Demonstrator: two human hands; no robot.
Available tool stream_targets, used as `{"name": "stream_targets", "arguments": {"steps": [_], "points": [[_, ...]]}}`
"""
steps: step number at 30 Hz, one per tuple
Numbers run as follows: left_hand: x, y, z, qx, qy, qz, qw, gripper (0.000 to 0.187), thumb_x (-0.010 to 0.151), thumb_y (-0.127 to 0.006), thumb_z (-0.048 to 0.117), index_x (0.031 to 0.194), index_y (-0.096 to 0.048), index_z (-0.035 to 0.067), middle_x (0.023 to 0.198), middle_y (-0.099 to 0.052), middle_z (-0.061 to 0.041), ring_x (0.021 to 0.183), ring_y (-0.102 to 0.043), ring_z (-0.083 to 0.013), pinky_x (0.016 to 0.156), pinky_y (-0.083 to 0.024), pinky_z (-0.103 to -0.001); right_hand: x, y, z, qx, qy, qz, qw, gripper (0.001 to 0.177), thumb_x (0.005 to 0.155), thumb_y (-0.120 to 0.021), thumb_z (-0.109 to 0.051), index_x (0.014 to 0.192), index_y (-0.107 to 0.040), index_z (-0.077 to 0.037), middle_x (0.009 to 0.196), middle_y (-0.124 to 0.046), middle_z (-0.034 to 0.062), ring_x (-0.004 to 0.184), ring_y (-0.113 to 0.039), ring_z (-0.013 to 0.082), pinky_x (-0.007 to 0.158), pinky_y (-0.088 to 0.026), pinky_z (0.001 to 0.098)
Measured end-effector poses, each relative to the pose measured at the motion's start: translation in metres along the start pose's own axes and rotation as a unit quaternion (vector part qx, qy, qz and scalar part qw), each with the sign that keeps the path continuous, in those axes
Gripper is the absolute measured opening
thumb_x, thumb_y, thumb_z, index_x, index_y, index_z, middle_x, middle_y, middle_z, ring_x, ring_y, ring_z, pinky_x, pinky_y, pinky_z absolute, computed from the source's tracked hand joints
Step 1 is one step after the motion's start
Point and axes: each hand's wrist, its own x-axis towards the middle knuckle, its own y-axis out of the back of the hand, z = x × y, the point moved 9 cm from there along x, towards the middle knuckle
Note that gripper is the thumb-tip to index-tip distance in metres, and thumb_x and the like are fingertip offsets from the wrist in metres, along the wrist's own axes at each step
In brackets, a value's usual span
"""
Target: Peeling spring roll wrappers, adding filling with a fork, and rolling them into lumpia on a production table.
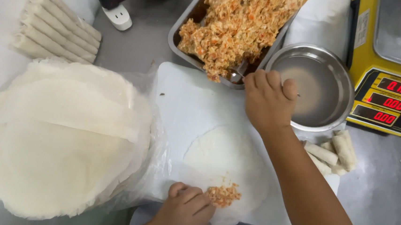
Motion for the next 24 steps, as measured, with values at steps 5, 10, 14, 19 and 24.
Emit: {"name": "stream_targets", "arguments": {"steps": [5,10,14,19,24], "points": [[0.009,-0.004,-0.019,-0.068,0.068,-0.016,0.995,0.003,0.087,-0.062,0.018,0.089,-0.064,0.020,0.096,-0.064,0.002,0.094,-0.060,-0.0224,0.079,-0.028,-0.043,-0.004,0.062,0.016,0.107,-0.040,-0.011,0.993,0.028,0.097,-0.059,-0.013,0.116,-0.076,-0.026,0.128,-0.071,-0.0050,0.127,-0.067,0.0130,0.120,-0.021,0.0355],[0.040,-0.023,-0.057,0.013,0.154,-0.047,0.987,0.011,0.088,-0.067,0.034,0.093,-0.067,0.025,0.101,-0.063,0.004,0.097,-0.059,-0.0233,0.081,-0.029,-0.047,-0.049,0.093,0.023,0.253,-0.060,-0.088,0.962,0.028,0.092,-0.066,-0.012,0.117,-0.073,-0.024,0.116,-0.070,0.0002,0.110,-0.068,0.0239,0.091,-0.032,0.0442],[0.056,0.002,-0.045,0.132,0.110,0.042,0.984,0.019,0.090,-0.074,0.025,0.109,-0.070,0.024,0.114,-0.068,0.003,0.105,-0.063,-0.0200,0.089,-0.030,-0.041,-0.094,0.103,0.000,0.342,-0.051,-0.157,0.925,0.035,0.090,-0.064,-0.015,0.124,-0.068,-0.024,0.113,-0.067,-0.0015,0.100,-0.066,0.0227,0.079,-0.033,0.0458],[0.033,-0.023,-0.028,0.162,0.109,-0.042,0.980,0.032,0.094,-0.063,0.039,0.119,-0.070,0.021,0.120,-0.065,0.009,0.112,-0.059,-0.0133,0.094,-0.030,-0.045,-0.150,0.091,-0.056,0.392,-0.020,-0.255,0.884,0.044,0.093,-0.056,-0.031,0.136,-0.061,-0.023,0.129,-0.063,-0.0055,0.120,-0.060,0.0155,0.092,-0.036,0.0438],[0.014,-0.028,-0.013,0.186,0.107,-0.044,0.976,0.032,0.093,-0.067,0.037,0.121,-0.072,0.022,0.119,-0.067,0.011,0.112,-0.058,-0.0115,0.094,-0.028,-0.044,-0.155,0.116,-0.062,0.381,-0.011,-0.231,0.895,0.041,0.091,-0.057,-0.027,0.131,-0.064,-0.020,0.121,-0.064,-0.0056,0.115,-0.060,0.0140,0.094,-0.035,0.0408]]}}
